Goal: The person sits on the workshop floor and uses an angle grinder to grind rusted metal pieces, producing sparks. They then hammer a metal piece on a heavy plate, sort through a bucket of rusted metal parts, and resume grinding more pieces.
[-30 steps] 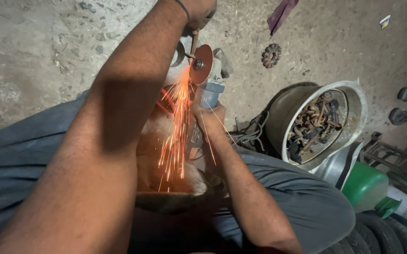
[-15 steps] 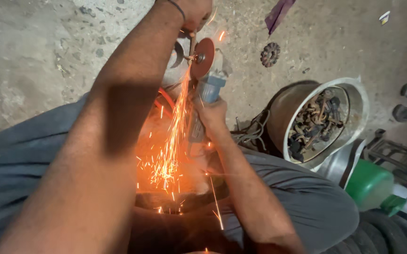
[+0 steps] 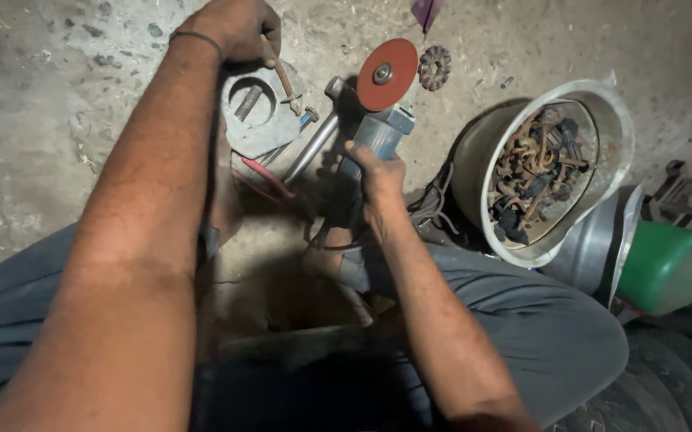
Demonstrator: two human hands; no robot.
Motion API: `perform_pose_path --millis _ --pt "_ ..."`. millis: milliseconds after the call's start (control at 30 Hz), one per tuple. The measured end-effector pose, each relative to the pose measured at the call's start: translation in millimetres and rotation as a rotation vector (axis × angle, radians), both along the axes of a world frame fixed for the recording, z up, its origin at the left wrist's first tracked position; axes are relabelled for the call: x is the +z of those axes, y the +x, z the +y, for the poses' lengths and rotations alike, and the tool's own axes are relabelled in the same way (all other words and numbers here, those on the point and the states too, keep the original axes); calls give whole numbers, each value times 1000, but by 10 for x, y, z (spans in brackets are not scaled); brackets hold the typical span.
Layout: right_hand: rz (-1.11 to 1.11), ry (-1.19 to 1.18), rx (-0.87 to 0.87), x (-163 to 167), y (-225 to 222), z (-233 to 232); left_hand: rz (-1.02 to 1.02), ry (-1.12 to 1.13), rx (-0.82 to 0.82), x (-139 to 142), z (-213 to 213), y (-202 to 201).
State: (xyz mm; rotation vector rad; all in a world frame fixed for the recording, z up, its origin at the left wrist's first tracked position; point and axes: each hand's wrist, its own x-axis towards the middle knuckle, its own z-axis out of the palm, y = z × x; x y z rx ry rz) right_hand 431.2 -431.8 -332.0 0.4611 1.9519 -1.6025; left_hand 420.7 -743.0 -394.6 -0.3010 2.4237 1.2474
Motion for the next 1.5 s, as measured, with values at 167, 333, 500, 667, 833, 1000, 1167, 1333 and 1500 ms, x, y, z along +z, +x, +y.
perform_pose_path --millis 167,333,500,667,833,1000,1167,1333,1500 --pt "-6 41 21 -17 44 80 -108 10 24 131 29 -6" --pt "-81 -8 -19 -29 40 165 -59 -50 67 324 94 26" --pt "-112 -5 -33 32 -12 190 137 -116 106 503 126 119" --pt "-211 -116 -177 302 -158 170 309 -405 356 870 577 36" --pt "-171 -144 -361 510 -379 241 -306 -145 -457 1325 1713 153" --pt "-16 13 -451 534 -441 458 -109 -120 -387 1481 2472 367" --pt "-72 112 -453 459 -466 604 -24 -72 -312 1311 2637 381" --pt "-214 -96 -441 314 -610 835 -78 133 -316 1061 2699 199" --pt "-392 -383 -403 155 -829 1113 -360 858 33 861 2958 106"
